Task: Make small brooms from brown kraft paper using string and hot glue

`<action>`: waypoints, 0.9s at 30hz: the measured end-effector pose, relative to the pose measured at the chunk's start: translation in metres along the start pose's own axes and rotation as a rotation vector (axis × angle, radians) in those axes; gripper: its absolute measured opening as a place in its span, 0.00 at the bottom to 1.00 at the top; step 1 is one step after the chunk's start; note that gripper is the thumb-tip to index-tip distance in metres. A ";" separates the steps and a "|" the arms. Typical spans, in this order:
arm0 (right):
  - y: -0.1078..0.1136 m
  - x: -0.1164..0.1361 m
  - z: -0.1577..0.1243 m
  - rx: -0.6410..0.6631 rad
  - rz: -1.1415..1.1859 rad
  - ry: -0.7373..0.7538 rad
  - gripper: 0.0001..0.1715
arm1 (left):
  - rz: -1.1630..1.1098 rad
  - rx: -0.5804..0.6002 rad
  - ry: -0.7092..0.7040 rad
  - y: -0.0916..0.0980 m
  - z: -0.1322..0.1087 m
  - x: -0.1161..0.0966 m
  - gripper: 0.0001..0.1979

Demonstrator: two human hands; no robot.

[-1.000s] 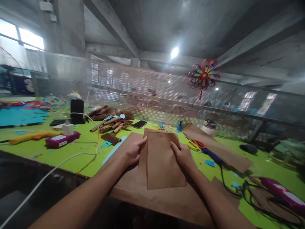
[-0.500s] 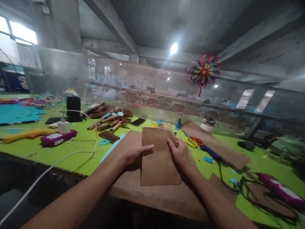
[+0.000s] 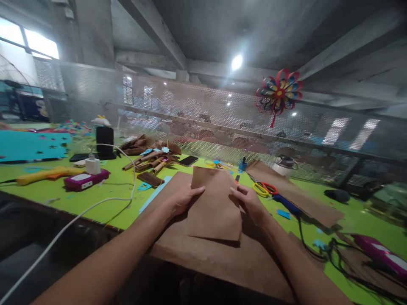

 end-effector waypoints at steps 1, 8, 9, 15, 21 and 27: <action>-0.003 -0.002 -0.002 0.035 0.007 -0.022 0.21 | 0.005 -0.017 -0.009 0.002 0.000 -0.001 0.27; -0.012 -0.004 -0.004 0.040 -0.025 -0.058 0.17 | -0.004 -0.019 -0.017 0.004 -0.001 -0.001 0.25; -0.012 -0.005 -0.004 0.035 -0.021 -0.059 0.17 | -0.008 -0.024 -0.006 0.005 0.000 0.000 0.25; -0.008 -0.013 -0.001 0.017 0.021 -0.072 0.18 | -0.029 -0.052 0.094 0.008 0.000 0.009 0.24; -0.007 -0.016 0.000 0.018 0.051 -0.094 0.19 | -0.023 -0.028 0.134 0.003 -0.002 0.011 0.26; -0.002 -0.019 0.002 -0.026 0.053 -0.094 0.17 | -0.040 -0.103 0.058 0.016 0.005 0.005 0.23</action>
Point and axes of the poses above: each hand's wrist, its own z-axis towards the middle knuckle, its own y-axis out of the back of the hand, x = y × z, the point moved 10 cm from there along z, towards the middle knuckle, and after that the axes turned 3 degrees about -x, right-handed, at the moved point
